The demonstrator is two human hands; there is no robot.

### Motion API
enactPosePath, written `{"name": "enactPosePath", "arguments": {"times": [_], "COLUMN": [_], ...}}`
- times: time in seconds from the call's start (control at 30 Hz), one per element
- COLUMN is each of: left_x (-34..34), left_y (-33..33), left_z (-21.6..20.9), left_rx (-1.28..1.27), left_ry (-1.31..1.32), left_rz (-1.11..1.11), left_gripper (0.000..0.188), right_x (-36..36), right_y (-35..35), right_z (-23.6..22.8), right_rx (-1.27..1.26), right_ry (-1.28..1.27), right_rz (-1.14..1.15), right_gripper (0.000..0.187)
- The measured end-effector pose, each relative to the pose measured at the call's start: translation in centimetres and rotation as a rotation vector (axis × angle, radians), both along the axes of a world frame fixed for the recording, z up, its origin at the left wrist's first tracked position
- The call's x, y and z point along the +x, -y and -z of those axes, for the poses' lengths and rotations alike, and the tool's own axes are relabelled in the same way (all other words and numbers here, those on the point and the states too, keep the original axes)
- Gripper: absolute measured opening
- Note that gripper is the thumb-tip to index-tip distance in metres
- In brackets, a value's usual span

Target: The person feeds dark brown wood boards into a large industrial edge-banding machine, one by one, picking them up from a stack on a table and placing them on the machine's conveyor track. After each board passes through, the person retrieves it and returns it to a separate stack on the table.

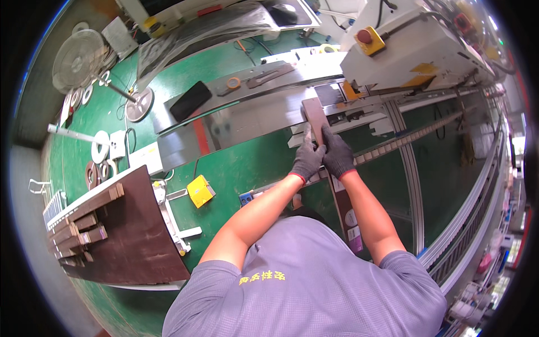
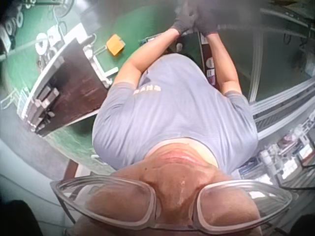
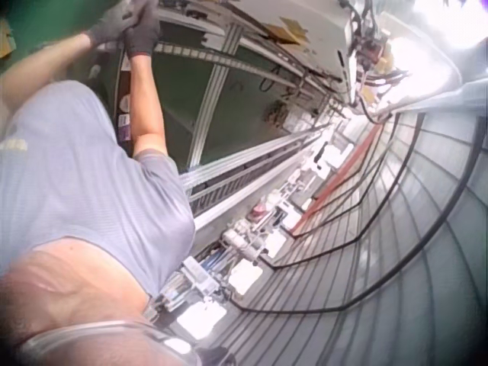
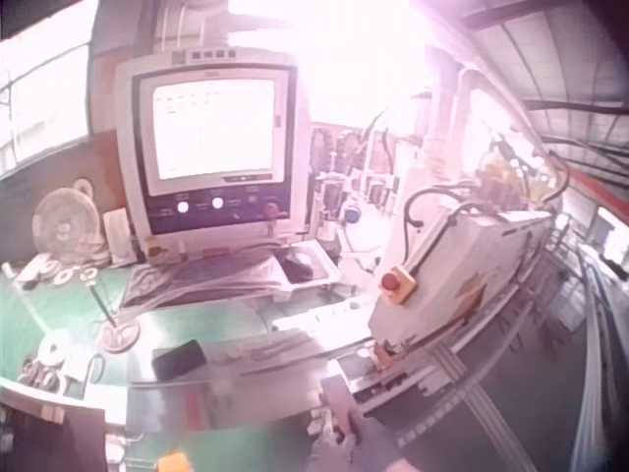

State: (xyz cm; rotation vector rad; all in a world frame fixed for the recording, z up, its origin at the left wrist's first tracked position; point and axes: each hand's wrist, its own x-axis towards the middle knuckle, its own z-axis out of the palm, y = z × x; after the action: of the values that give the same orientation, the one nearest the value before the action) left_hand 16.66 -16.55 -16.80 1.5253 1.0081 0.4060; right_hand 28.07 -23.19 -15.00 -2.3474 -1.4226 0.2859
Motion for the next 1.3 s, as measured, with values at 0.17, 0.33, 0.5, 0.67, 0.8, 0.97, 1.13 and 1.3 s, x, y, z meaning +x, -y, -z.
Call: {"name": "enactPosePath", "arguments": {"times": [0.17, 0.33, 0.5, 0.67, 0.8, 0.97, 1.13, 1.3], "left_x": [3.7, 5.2, 5.8, 7.3, 10.4, 15.2, 20.9, 27.5], "left_y": [-2.9, -3.6, -3.8, -2.7, -1.7, -1.0, -0.9, 1.5], "left_z": [-0.6, 1.2, 1.3, 2.6, 2.2, 2.6, 1.7, 3.6], "left_rx": [-0.048, 0.064, 0.045, 0.003, -0.132, -0.069, -0.028, 0.053], "left_ry": [0.014, 0.188, 0.172, 0.241, 0.214, 0.084, 0.191, 0.125], "left_rz": [-0.061, -0.174, -0.014, 0.003, -0.011, 0.008, 0.032, 0.123], "left_gripper": [0.084, 0.084, 0.087, 0.082, 0.073, 0.066, 0.04, 0.033], "right_x": [2.0, 2.8, 3.3, 4.9, 7.9, 13.0, 17.8, 25.5], "right_y": [-0.2, 1.2, 0.3, 1.6, 2.7, 3.2, 2.5, 6.6], "right_z": [0.2, -0.3, -1.2, 0.0, 0.3, 1.2, -1.7, 3.9], "right_rx": [0.126, -0.02, 0.019, 0.056, 0.001, -0.002, 0.069, 0.031], "right_ry": [-0.102, -0.242, -0.233, -0.146, -0.124, -0.051, -0.103, 0.119], "right_rz": [0.067, 0.077, 0.135, 0.105, 0.099, 0.075, 0.118, -0.05], "right_gripper": [0.082, 0.089, 0.081, 0.077, 0.078, 0.077, 0.069, 0.061]}}
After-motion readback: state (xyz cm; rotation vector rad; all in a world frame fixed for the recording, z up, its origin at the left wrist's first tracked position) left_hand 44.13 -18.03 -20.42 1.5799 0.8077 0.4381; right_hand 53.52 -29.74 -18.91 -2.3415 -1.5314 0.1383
